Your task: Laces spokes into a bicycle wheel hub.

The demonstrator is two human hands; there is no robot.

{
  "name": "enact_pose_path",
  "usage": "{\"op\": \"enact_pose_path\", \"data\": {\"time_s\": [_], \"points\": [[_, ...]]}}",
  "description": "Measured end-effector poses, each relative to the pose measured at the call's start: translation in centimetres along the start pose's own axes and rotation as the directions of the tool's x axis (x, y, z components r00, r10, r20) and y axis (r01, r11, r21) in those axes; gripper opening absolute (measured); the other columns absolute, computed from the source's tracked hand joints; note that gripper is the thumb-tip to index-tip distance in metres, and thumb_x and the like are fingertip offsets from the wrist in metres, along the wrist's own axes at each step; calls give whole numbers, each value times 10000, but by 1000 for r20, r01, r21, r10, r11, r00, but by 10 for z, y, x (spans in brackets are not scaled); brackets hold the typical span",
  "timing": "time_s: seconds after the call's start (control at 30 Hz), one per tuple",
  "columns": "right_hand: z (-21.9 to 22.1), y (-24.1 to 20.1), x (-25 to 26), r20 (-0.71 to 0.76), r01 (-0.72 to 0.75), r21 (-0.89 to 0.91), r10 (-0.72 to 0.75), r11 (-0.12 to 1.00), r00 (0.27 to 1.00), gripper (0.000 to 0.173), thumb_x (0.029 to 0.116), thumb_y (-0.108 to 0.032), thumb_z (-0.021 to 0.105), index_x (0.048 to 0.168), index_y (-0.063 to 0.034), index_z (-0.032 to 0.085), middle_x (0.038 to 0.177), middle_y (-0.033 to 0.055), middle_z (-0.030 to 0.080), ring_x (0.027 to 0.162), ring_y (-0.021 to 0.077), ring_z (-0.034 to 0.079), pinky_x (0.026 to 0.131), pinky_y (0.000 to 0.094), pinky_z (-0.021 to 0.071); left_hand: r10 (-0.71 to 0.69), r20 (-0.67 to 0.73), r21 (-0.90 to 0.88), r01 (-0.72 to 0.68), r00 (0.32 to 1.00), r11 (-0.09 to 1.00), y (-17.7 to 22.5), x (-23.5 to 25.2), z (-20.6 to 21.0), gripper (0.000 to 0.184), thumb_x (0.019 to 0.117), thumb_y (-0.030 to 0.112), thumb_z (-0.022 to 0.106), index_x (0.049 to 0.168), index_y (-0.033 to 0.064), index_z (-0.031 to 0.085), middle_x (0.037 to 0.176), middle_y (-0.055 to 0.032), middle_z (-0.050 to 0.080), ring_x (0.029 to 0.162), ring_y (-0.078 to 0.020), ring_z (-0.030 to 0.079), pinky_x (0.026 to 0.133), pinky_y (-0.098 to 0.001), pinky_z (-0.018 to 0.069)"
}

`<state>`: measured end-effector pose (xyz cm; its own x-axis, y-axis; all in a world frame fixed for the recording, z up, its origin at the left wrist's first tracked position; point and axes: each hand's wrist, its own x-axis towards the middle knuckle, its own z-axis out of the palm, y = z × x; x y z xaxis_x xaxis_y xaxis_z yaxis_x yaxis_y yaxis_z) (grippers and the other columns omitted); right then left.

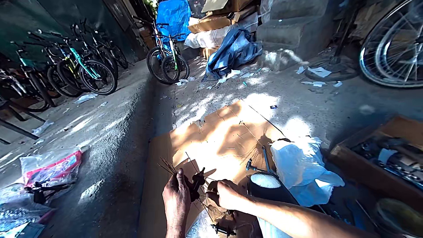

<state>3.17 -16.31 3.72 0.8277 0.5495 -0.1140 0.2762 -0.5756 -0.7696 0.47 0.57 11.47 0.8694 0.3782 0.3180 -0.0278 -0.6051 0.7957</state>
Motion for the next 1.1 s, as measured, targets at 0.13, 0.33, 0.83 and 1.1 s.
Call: {"op": "enact_pose_path", "data": {"time_s": [0.13,0.33,0.83,1.1], "points": [[1,-15,12,-43,-20,-15,19,1000,999,363,1010,-410,527,1031,-91,700,994,154,708,993,356,687,798,619,530,-42,-38,-40,40,998,998,9,-5,-1,456,1097,311,444,776,75,666,598,2,597,520,-118,582,514,-317,501],[-8,-15,-16,79,-4,138,-7,990,997,281,988,-237,539,1186,-67,645,982,140,702,884,291,702,783,525,564,3,-51,2,-3,999,1000,-7,-6,-18,428,1094,324,444,806,90,659,582,24,565,490,-96,552,475,-288,478],[-59,-4,-19,412,171,129,-210,977,887,381,1005,-84,556,1378,-25,508,908,121,668,715,213,663,674,426,569,536,126,126,-550,834,826,-56,-29,-30,443,1076,371,463,900,40,699,742,-6,636,671,-30,612,639,-193,538],[-34,-20,-20,183,71,-170,-39,983,982,389,972,-300,596,1267,-47,572,1040,191,675,993,378,670,835,597,520,452,107,-33,-451,886,892,-49,-27,-33,445,1093,398,428,907,73,669,694,54,620,601,-11,596,560,-188,526]]}}
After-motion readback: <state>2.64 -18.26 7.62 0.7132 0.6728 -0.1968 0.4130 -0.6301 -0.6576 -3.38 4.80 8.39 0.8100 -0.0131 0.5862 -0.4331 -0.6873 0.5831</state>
